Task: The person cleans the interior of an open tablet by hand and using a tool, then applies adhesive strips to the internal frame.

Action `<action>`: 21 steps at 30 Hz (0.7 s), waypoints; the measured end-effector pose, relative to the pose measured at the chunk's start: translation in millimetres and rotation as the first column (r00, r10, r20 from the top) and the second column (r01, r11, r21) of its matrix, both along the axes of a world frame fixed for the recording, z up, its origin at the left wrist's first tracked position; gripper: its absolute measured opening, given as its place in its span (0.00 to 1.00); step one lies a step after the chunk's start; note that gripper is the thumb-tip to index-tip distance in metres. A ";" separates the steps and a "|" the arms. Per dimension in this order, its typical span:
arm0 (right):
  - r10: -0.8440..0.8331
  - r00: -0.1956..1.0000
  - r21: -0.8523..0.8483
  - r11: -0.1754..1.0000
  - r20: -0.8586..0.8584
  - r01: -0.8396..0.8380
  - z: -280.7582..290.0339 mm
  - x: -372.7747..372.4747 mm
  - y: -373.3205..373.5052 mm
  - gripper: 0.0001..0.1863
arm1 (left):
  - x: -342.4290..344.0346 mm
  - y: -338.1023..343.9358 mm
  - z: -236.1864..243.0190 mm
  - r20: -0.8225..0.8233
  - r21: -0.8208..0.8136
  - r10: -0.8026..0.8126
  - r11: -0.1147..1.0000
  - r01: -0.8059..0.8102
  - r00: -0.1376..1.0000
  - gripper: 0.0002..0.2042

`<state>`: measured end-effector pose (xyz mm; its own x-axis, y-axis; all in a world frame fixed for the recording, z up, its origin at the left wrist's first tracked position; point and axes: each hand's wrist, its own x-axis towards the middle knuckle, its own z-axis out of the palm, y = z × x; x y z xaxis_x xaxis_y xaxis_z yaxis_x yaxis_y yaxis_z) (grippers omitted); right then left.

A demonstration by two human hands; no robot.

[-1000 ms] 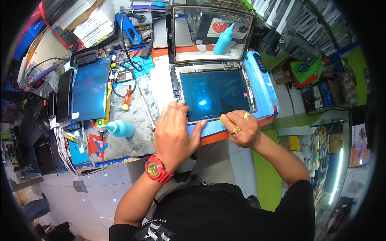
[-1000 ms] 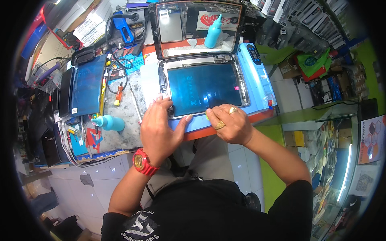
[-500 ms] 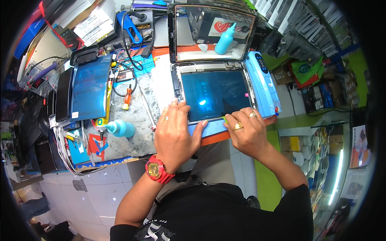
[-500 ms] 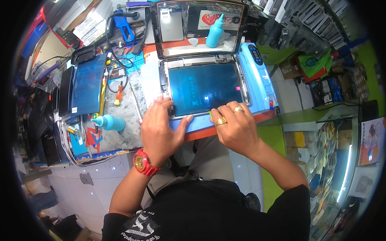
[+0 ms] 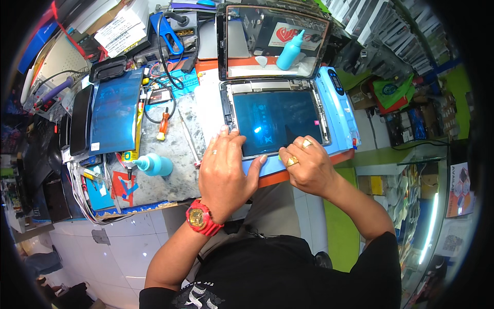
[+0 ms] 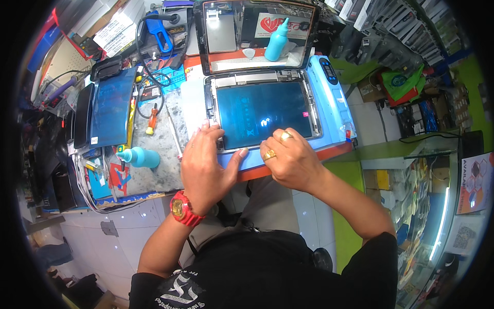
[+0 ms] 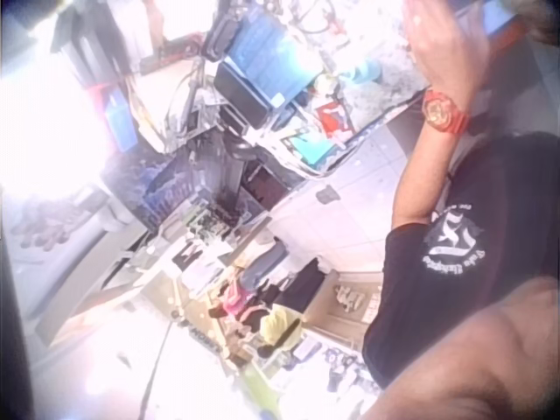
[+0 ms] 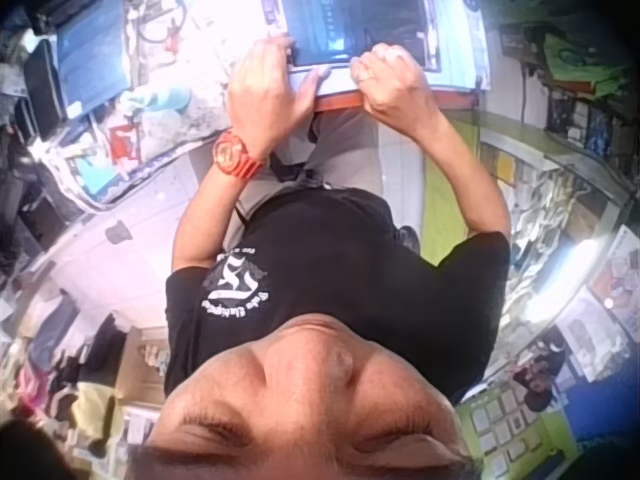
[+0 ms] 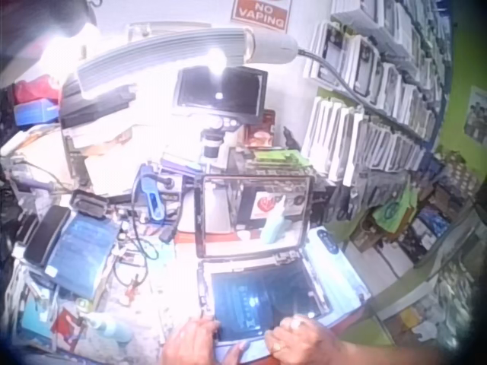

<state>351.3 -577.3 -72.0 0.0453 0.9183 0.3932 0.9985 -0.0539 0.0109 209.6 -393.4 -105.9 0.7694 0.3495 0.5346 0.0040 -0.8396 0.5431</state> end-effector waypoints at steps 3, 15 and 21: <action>-0.004 1.000 -0.124 0.992 0.029 0.007 14.8 -1.8 6.2 0.08 | -0.1 0.6 1.3 -0.002 -0.027 -0.007 1.000 0.007 1.000 0.25; -0.035 0.998 -0.165 0.986 -0.054 0.025 28.9 1.6 8.0 0.05 | -1.8 2.0 4.0 0.029 -0.075 -0.018 0.997 0.020 0.999 0.30; 0.005 0.998 -0.152 0.988 -0.061 -0.015 23.3 4.7 15.3 0.03 | -1.5 1.8 1.8 0.029 -0.070 -0.009 0.997 0.011 1.000 0.33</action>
